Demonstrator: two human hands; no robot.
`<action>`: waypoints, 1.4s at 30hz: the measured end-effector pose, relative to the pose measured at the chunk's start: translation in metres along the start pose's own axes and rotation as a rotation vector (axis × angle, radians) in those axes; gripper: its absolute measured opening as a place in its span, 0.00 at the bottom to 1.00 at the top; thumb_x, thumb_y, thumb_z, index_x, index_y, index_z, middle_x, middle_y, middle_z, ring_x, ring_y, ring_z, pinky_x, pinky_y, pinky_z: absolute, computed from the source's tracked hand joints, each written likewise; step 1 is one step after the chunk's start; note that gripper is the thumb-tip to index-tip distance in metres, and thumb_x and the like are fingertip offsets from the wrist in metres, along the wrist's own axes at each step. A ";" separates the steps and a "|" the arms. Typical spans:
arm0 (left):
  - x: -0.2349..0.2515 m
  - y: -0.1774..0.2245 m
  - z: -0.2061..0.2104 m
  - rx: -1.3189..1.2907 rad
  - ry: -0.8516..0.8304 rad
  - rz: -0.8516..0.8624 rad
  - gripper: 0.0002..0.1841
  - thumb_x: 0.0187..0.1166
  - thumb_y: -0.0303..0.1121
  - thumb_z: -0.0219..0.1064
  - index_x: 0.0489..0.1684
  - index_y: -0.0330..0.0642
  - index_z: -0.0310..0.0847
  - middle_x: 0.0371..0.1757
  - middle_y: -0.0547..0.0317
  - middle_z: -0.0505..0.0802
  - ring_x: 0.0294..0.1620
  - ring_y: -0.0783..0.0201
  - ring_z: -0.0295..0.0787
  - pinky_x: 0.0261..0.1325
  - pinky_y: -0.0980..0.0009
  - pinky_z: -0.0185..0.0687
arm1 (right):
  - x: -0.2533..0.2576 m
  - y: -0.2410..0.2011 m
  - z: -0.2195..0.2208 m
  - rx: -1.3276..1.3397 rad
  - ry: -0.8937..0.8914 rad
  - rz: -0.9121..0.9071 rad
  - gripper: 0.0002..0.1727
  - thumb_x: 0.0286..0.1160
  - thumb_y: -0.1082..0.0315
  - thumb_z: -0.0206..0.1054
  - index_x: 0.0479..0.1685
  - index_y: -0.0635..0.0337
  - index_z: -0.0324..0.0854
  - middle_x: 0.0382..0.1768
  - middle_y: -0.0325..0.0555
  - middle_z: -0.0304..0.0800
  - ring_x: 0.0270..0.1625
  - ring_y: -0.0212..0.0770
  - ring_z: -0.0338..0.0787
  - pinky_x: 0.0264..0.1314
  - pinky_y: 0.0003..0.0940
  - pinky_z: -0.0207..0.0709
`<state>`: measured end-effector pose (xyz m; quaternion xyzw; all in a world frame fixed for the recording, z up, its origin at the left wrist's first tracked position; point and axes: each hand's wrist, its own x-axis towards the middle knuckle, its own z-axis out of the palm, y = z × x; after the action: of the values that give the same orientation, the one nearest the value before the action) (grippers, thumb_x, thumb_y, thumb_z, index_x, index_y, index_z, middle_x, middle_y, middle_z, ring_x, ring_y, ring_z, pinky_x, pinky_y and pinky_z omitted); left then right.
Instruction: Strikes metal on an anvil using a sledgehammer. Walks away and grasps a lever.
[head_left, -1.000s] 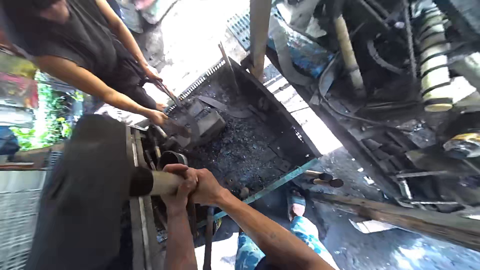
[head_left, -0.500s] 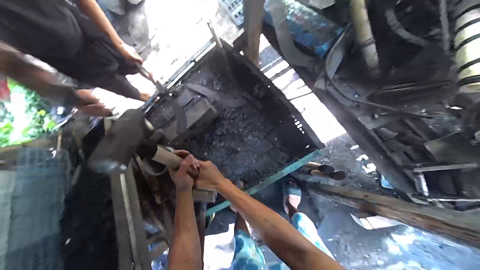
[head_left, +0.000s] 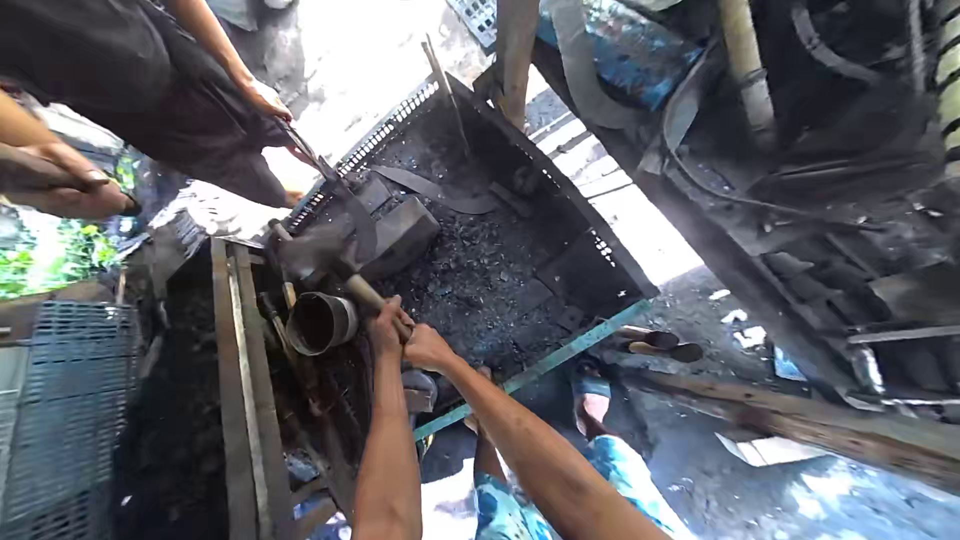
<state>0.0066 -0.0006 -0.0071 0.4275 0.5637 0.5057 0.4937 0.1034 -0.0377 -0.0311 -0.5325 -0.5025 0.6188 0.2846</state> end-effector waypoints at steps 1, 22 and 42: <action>0.000 -0.014 -0.002 -0.001 0.038 -0.116 0.10 0.80 0.37 0.68 0.41 0.38 0.83 0.17 0.58 0.84 0.16 0.61 0.82 0.25 0.60 0.87 | -0.004 0.008 0.002 -0.009 -0.039 0.116 0.20 0.56 0.50 0.76 0.45 0.50 0.87 0.39 0.49 0.92 0.44 0.52 0.92 0.45 0.65 0.83; -0.041 0.070 -0.008 0.049 -0.163 0.172 0.15 0.70 0.37 0.78 0.50 0.42 0.84 0.29 0.60 0.91 0.24 0.65 0.87 0.32 0.65 0.89 | -0.033 -0.041 0.008 -0.032 0.075 -0.133 0.22 0.53 0.48 0.80 0.45 0.49 0.87 0.38 0.41 0.94 0.44 0.43 0.94 0.47 0.57 0.88; -0.041 0.286 0.016 0.042 -0.446 0.772 0.27 0.67 0.53 0.79 0.61 0.50 0.82 0.35 0.62 0.93 0.30 0.63 0.89 0.37 0.63 0.90 | -0.052 -0.230 -0.034 -0.106 0.328 -0.855 0.26 0.36 0.59 0.87 0.41 0.54 0.86 0.31 0.42 0.90 0.33 0.44 0.91 0.27 0.52 0.83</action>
<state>0.0234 -0.0034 0.2815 0.7152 0.2524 0.5368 0.3696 0.1077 0.0039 0.2031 -0.3821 -0.6562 0.3268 0.5627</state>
